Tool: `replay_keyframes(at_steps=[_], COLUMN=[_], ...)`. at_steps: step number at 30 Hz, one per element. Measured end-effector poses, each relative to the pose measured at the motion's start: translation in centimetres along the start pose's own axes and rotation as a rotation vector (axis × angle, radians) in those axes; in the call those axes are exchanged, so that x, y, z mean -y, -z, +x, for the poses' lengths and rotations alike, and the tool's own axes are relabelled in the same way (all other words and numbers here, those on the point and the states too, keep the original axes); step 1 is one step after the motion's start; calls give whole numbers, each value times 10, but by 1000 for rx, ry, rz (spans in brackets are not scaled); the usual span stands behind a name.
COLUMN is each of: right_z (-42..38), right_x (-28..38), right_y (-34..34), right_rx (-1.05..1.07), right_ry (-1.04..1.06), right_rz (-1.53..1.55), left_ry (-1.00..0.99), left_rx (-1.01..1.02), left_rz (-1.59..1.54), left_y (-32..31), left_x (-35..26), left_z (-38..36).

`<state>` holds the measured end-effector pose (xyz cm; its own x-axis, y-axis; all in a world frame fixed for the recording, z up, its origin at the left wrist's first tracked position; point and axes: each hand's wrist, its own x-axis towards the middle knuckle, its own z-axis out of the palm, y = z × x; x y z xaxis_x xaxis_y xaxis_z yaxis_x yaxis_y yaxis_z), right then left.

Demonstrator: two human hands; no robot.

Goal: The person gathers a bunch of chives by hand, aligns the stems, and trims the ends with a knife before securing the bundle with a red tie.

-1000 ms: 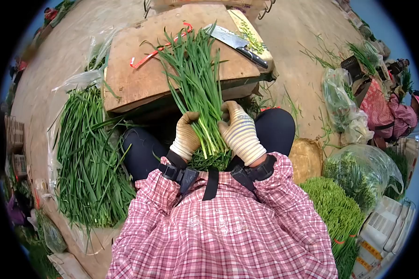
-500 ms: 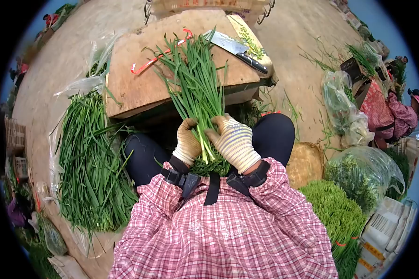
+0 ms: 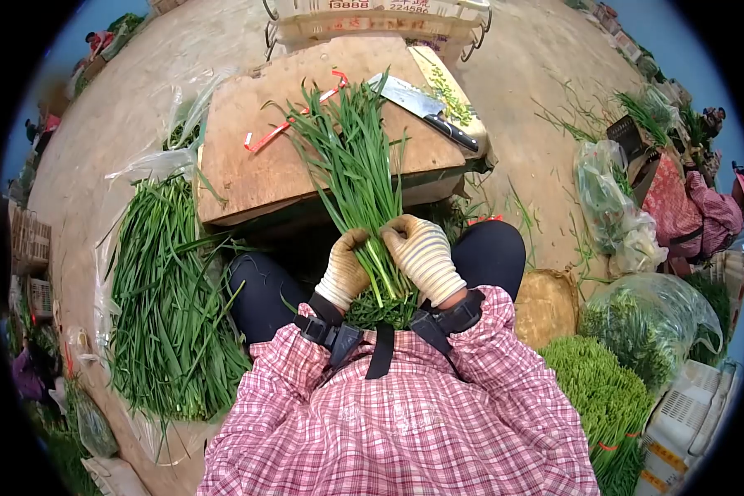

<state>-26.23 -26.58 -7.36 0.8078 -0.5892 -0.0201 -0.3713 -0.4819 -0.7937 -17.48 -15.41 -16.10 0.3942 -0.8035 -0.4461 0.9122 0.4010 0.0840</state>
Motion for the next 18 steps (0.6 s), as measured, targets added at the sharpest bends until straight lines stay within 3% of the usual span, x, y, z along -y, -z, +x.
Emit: replay_keyframes(at_steps=[4,5,6,8,10,12,13,14,16,18], right_z=[6,4,3,4,6,5,1,2,2,-4], right_x=[6,11,10,2,-1,9,15,4,-6,-5], right_y=[0,1,0,-2,-2,4,5,-1,-8,-6], right_rx=[23,5,6,-12,-38,-18,1,-41,-78,-93], right_ry=[6,40,46,-16,40,58,103,234,230,-13], right_rz=[-170,-131,-129,166,193,68,-3,-75,54,264], left_ry=[49,-27,-32,-106,-133,-79,-95,44,-285,-195], left_rx=[17,103,104,77,36,354,350,614,163,66], left_rz=[7,97,97,247,323,95,169,57,495,421], left_y=[-1,-2,-4,-9,-16,-27,-30,-20,-15,-23], left_x=[1,4,4,4,6,4,6,-1,10,4], left_z=[0,1,2,3,-2,-9,-10,1,-2,-7])
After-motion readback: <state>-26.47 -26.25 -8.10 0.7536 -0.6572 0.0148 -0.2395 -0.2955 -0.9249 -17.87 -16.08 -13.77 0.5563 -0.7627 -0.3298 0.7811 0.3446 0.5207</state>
